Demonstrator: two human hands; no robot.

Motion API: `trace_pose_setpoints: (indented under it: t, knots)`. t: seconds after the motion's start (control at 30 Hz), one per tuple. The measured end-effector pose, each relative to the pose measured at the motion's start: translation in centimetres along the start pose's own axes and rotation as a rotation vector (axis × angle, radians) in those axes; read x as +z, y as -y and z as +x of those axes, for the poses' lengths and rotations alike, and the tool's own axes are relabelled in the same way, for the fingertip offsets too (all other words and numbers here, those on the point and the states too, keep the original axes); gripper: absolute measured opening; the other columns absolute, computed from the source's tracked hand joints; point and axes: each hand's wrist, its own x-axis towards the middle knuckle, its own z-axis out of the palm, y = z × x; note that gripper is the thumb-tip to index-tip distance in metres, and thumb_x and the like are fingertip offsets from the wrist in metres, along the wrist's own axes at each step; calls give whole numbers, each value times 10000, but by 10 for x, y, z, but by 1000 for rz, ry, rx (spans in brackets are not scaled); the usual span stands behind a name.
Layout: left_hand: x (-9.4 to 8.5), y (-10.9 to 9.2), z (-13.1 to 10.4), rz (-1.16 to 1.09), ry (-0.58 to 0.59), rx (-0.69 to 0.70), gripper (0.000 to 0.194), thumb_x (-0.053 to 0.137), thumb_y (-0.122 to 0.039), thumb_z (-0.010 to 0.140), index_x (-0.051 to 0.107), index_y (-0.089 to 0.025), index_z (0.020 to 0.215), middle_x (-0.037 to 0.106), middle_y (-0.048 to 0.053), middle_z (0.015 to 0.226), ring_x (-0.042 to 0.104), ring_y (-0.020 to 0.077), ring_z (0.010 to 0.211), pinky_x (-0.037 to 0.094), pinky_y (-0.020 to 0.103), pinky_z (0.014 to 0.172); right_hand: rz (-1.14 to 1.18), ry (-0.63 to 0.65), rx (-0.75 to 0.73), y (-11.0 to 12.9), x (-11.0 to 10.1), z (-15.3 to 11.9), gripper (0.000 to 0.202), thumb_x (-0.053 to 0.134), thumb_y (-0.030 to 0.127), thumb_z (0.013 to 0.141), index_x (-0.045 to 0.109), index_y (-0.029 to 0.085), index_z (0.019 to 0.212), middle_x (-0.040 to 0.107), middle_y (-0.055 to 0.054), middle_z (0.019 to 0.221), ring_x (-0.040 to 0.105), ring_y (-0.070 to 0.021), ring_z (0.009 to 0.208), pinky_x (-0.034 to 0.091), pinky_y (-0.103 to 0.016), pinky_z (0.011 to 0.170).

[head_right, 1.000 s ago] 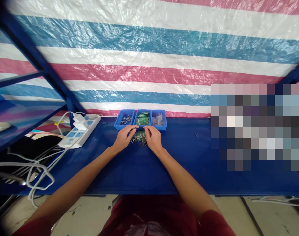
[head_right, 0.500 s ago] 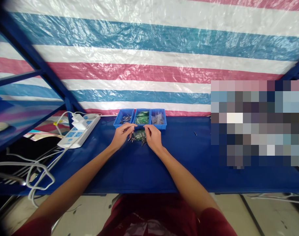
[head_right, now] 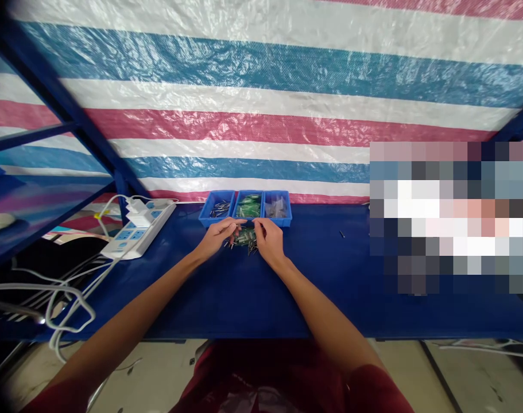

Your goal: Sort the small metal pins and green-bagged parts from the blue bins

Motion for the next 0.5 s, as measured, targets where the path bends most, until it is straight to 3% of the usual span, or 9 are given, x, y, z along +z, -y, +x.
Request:
trace_pose_setpoints:
  t: [0.13,0.37,0.5]
  knots:
    - [-1,-1,1,61,-56,29,362,544,-436,886,704,-188,1096,576,34,859,503,90,586,468,244,586,-2,2,2,-1,0,0,284,416,313,934,667,182,917,676,-58,821,635,-172,711,495,-283,658]
    - [0,1,1,-1,-220,-23,319,678,-402,775,706,-134,945,697,67,815,599,143,643,482,247,584,16,71,-37,0,1,0,247,473,339,910,663,186,945,660,-44,809,587,-143,625,480,-268,617]
    - [2,-2,0,-26,-233,-25,309,662,-404,788,680,-127,925,697,55,733,581,121,565,484,242,566,30,102,-48,-2,2,-1,236,527,363,883,662,192,971,640,-33,794,554,-132,599,481,-261,605]
